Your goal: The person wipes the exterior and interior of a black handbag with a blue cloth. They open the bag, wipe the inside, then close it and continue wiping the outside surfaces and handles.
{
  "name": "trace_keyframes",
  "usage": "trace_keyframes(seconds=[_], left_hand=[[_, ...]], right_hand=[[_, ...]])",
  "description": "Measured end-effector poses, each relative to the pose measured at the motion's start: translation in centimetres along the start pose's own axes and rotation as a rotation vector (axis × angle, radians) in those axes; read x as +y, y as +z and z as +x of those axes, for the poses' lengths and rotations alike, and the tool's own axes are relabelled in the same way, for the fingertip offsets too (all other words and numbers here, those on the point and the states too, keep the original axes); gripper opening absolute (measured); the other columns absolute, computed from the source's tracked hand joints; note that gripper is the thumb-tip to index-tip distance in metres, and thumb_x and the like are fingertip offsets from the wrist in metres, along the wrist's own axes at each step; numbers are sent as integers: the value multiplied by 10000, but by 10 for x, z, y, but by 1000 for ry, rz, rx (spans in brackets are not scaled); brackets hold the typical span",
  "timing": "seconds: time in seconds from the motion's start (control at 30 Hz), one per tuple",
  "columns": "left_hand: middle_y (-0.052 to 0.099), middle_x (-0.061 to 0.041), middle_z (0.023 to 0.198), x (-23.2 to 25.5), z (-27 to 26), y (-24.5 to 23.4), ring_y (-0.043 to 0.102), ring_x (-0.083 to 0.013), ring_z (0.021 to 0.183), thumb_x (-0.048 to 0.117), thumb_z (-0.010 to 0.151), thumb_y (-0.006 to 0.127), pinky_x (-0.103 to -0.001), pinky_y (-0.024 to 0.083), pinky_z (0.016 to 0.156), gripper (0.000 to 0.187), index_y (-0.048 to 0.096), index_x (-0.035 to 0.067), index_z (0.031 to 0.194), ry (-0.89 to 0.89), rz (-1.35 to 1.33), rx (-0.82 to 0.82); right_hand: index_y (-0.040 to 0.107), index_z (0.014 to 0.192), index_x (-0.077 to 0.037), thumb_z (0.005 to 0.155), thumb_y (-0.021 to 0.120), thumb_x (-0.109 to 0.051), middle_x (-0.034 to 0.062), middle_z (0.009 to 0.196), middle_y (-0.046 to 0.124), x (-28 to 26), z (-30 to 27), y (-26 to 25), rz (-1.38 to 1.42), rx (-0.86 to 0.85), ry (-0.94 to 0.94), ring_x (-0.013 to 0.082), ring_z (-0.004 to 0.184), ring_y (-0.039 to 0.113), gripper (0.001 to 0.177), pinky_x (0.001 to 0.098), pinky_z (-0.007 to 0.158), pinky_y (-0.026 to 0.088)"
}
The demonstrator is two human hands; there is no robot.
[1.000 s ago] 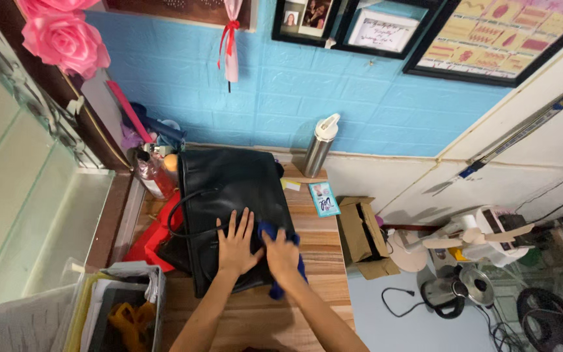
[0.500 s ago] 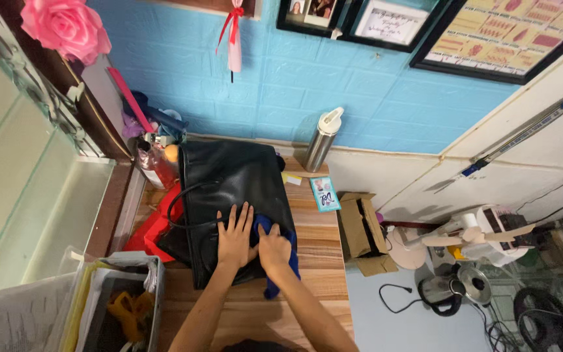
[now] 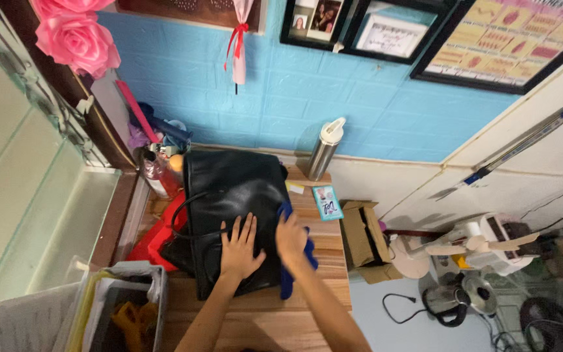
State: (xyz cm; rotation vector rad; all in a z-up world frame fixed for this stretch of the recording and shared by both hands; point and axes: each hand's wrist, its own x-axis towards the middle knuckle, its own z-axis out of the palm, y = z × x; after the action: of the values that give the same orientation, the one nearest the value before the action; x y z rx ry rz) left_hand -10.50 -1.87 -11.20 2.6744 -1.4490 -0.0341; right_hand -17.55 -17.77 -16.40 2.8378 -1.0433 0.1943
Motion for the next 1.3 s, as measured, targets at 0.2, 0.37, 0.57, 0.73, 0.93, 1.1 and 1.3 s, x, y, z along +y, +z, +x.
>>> trace_keyframes(seconds=[0.2, 0.37, 0.57, 0.73, 0.93, 1.1, 1.3], left_hand=[[155, -116, 1660, 0, 4, -4, 174, -346, 1497, 551, 862, 608, -678, 61, 1183, 980, 169, 55, 1583, 13, 5, -80], [213, -109, 1641, -1, 1, -1, 213, -356, 1489, 521, 836, 640, -673, 74, 1197, 962, 226, 60, 1572, 25, -76, 79], [199, -128, 1639, -3, 10, -2, 204, -354, 1480, 519, 805, 664, -682, 61, 1170, 996, 213, 49, 1558, 9, -77, -20], [246, -132, 1618, -3, 1, 10, 227, -370, 1469, 458, 779, 691, -703, 72, 1177, 957, 294, 26, 1535, 30, -174, 126], [255, -175, 1651, -14, -4, -7, 231, -453, 1519, 178, 667, 671, -621, 241, 1212, 774, 481, 44, 1406, -24, -450, 285], [266, -194, 1668, -36, -13, -45, 245, -468, 1505, 86, 706, 704, -576, 317, 1074, 723, 541, 96, 1410, -494, -143, 250], [316, -137, 1640, -29, 11, -40, 237, -358, 1528, 282, 891, 629, -608, 176, 1215, 671, 441, 54, 1494, -436, 287, 324]], right_hand=[[564, 1414, -154, 900, 602, -148, 183, 1117, 592, -9, -23, -21, 53, -142, -96, 334, 682, 740, 515, 492, 713, 600], [522, 1445, -107, 863, 663, -159, 185, 1139, 590, -10, -3, -39, 167, -200, 61, 367, 825, 733, 601, 484, 694, 614], [487, 1454, -85, 820, 701, -184, 259, 1295, 538, -14, -14, -40, 141, -266, -19, 382, 843, 732, 677, 491, 718, 599], [499, 1466, -45, 914, 647, -114, 238, 1169, 620, -10, 19, -18, 161, -184, 33, 398, 867, 728, 576, 484, 709, 612], [408, 1509, 11, 909, 670, -151, 290, 1315, 539, 0, -3, -26, 353, -527, -267, 429, 1013, 659, 675, 490, 843, 545], [350, 1514, 54, 893, 692, -189, 318, 1432, 483, 56, 38, -73, 849, -209, -286, 465, 1254, 545, 750, 484, 1026, 449], [493, 1465, -39, 897, 657, -332, 279, 1577, 302, -34, 25, -110, 413, -79, -165, 550, 1405, 330, 660, 634, 1100, 312]])
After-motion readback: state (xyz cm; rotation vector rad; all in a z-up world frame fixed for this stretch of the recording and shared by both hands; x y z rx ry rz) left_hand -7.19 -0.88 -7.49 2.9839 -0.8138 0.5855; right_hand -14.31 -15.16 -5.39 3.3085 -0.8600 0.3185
